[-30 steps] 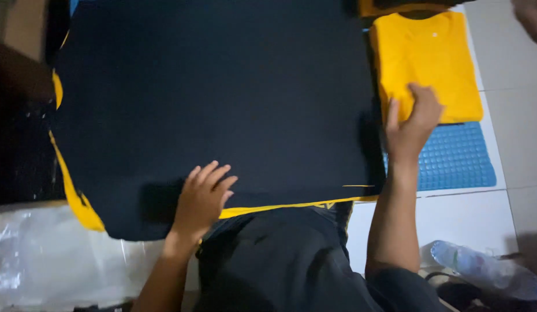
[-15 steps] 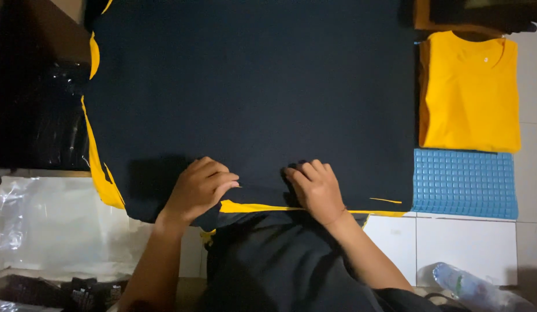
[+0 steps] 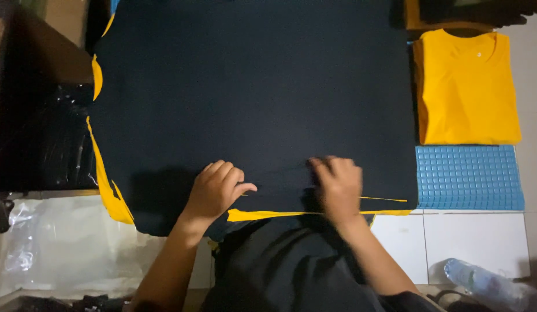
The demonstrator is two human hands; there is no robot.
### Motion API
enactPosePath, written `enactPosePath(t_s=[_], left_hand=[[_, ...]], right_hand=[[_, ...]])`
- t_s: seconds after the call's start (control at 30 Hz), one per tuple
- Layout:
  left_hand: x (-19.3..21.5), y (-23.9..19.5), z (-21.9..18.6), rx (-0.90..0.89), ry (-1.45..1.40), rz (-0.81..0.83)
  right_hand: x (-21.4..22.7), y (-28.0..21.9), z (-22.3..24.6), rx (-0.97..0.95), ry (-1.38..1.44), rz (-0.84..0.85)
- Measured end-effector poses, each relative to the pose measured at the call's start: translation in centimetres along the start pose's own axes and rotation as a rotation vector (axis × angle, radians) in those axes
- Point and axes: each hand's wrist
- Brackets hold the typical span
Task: The person folds a yellow t-shirt and then a black t-shirt on a blue mat. They smooth the fabric, fold the sleeves and sides, and roll the shirts into compact bundles before placing them aside.
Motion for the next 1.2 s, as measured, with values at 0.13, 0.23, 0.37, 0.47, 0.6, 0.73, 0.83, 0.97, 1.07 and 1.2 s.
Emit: enactPosePath(t_s=[0.13, 0.23, 0.37, 0.47, 0.6, 0.73, 0.83, 0.97, 1.07, 1.2], left_hand=[[-1.5, -2.5, 2.4, 0.065, 0.332, -0.057], [1.3, -3.7, 0.7, 0.300, 0.546, -0.176], [5.8, -4.9, -1.7, 0.940, 0.490, 0.207], [8.1, -6.7, -1.3, 1.141, 0.473, 0.274], [11.4, -9.2, -0.2, 1.284, 0.170, 0.218], [13.2, -10.3, 1.1, 1.221, 0.020, -0.015], [14.1, -9.0, 1.7, 1.199, -0.288, -0.300], [16.0, -4.9, 6.1, 0.925, -0.265, -0.259], [17.5, 0.3, 14.4, 0.732, -0.116, -0.093], [17.3, 5.8, 22.6, 0.673, -0.022, 0.005]], right_hand=[[-0.2, -2.7, -6.2, -0.065, -0.152, -0.061], [-0.1, -5.0, -10.2, -0.139, -0.108, -0.184], [-0.6, -7.6, -14.9, -0.201, -0.035, -0.111], [-0.1, -8.1, -16.2, -0.363, 0.177, -0.089], [0.2, -8.4, -17.0, -0.575, 0.706, -0.075], [0.0, -7.9, -17.4, -0.701, 0.795, -0.059], [0.3, -6.1, -17.4, -0.475, 1.012, -0.072], [-0.9, -2.0, -19.7, -0.529, 0.934, -0.049], [-0.2, 3.4, -20.2, -0.494, 0.723, 0.017], [-7.0, 9.7, -26.7, -0.430, 0.578, 0.001]])
Point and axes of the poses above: each hand's wrist, its own y-axis towards the middle knuckle, its own x-axis out of the back of the hand, z = x × y, and after that the axes turned 13 degrees about -y, right-handed
